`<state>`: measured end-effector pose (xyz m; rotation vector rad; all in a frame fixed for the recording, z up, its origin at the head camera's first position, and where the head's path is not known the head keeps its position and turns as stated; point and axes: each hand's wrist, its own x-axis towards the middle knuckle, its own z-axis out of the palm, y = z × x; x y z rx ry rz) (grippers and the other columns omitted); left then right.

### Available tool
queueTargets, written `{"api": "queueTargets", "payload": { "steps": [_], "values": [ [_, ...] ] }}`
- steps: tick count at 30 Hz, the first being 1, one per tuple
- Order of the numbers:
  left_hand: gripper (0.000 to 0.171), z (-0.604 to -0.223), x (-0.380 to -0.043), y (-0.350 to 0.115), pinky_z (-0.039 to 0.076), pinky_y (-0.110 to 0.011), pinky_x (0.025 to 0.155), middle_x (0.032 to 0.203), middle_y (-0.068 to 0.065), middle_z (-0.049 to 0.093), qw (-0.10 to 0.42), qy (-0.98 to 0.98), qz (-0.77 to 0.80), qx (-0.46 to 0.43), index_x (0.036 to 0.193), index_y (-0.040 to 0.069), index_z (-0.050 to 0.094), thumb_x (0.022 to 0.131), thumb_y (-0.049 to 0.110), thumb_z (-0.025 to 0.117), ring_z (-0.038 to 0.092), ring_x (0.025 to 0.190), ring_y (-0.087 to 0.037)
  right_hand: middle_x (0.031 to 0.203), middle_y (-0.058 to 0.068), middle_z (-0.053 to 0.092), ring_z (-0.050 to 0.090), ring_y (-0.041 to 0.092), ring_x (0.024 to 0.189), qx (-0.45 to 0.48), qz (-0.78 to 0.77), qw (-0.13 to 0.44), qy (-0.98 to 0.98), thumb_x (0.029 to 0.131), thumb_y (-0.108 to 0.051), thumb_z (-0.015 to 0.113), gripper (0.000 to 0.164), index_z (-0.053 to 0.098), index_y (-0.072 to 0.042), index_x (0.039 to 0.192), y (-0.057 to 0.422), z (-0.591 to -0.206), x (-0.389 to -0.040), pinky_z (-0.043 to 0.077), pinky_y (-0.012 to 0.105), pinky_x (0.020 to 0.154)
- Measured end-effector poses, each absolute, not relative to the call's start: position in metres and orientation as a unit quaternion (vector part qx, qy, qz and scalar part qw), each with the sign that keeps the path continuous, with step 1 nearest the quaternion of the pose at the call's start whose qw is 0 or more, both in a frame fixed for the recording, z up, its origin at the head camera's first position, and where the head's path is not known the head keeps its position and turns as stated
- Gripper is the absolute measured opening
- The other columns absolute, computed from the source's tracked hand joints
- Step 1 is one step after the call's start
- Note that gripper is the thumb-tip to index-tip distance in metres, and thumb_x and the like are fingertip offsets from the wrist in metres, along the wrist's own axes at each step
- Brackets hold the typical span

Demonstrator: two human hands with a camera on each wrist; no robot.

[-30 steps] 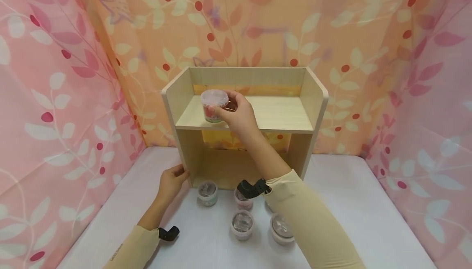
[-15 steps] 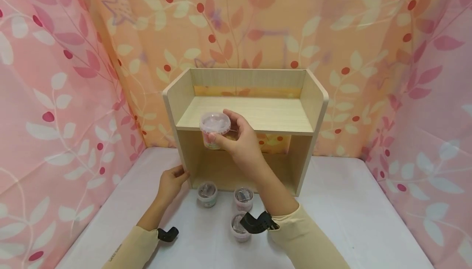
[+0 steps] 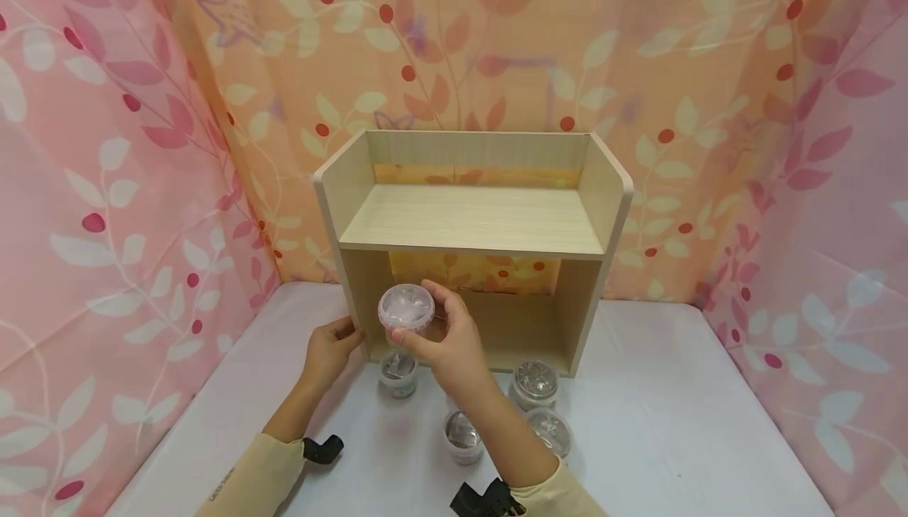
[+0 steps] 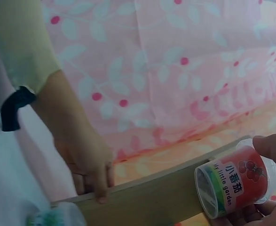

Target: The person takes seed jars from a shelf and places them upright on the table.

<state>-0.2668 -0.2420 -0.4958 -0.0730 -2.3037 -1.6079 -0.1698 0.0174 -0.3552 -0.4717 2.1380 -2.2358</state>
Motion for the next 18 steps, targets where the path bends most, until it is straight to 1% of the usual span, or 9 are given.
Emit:
{"api": "queueTargets", "payload": {
  "steps": [2, 4, 9, 12, 15, 18],
  "values": [
    [0.032, -0.495, -0.267, -0.241, 0.061, -0.030, 0.087, 0.115, -0.021, 0.074, 0.167, -0.809, -0.564, -0.026, 0.120, -0.005, 0.073, 0.092, 0.009, 0.075, 0.072, 0.108, -0.031, 0.146, 0.008, 0.053, 0.054, 0.027, 0.131, -0.146, -0.708, 0.008, 0.691, 0.084, -0.014, 0.086, 0.080, 0.043, -0.014, 0.153, 0.014, -0.365, -0.167, 0.051, 0.040, 0.108],
    [0.032, -0.495, -0.266, -0.240, 0.061, -0.031, 0.087, 0.114, -0.022, 0.074, 0.170, -0.809, -0.562, -0.025, 0.120, -0.005, 0.073, 0.091, 0.008, 0.075, 0.072, 0.108, -0.032, 0.145, 0.007, 0.052, 0.054, 0.029, 0.131, -0.147, -0.701, 0.012, 0.698, 0.084, -0.015, 0.086, 0.080, 0.044, -0.015, 0.152, 0.011, -0.375, -0.164, 0.052, 0.043, 0.108],
    [0.031, -0.496, -0.266, -0.240, 0.061, -0.032, 0.087, 0.115, -0.022, 0.074, 0.168, -0.809, -0.563, -0.023, 0.120, -0.006, 0.072, 0.092, 0.007, 0.074, 0.072, 0.107, -0.033, 0.140, 0.008, 0.051, 0.055, 0.029, 0.123, -0.145, -0.681, 0.027, 0.717, 0.083, -0.021, 0.087, 0.076, 0.049, -0.015, 0.149, 0.005, -0.398, -0.156, 0.054, 0.038, 0.100],
    [0.031, -0.497, -0.266, -0.240, 0.061, -0.031, 0.087, 0.115, -0.022, 0.074, 0.167, -0.809, -0.563, -0.023, 0.120, -0.006, 0.072, 0.092, 0.007, 0.074, 0.072, 0.108, -0.033, 0.141, 0.010, 0.052, 0.056, 0.030, 0.123, -0.139, -0.682, 0.039, 0.717, 0.083, -0.022, 0.087, 0.076, 0.049, -0.014, 0.148, 0.001, -0.410, -0.152, 0.055, 0.037, 0.097],
    [0.031, -0.497, -0.266, -0.240, 0.061, -0.031, 0.087, 0.115, -0.022, 0.074, 0.170, -0.808, -0.564, -0.022, 0.120, -0.006, 0.072, 0.092, 0.007, 0.074, 0.072, 0.108, -0.033, 0.140, 0.010, 0.056, 0.058, 0.030, 0.123, -0.133, -0.680, 0.046, 0.719, 0.082, -0.024, 0.088, 0.076, 0.050, -0.015, 0.147, -0.003, -0.420, -0.150, 0.056, 0.041, 0.097],
    [0.032, -0.496, -0.266, -0.241, 0.061, -0.030, 0.087, 0.114, -0.022, 0.074, 0.173, -0.812, -0.557, -0.020, 0.120, -0.005, 0.073, 0.091, 0.008, 0.074, 0.072, 0.108, -0.033, 0.137, 0.010, 0.060, 0.060, 0.029, 0.122, -0.132, -0.673, 0.039, 0.726, 0.080, -0.024, 0.090, 0.076, 0.052, -0.014, 0.145, -0.007, -0.430, -0.148, 0.053, 0.048, 0.101]
  ]
}}
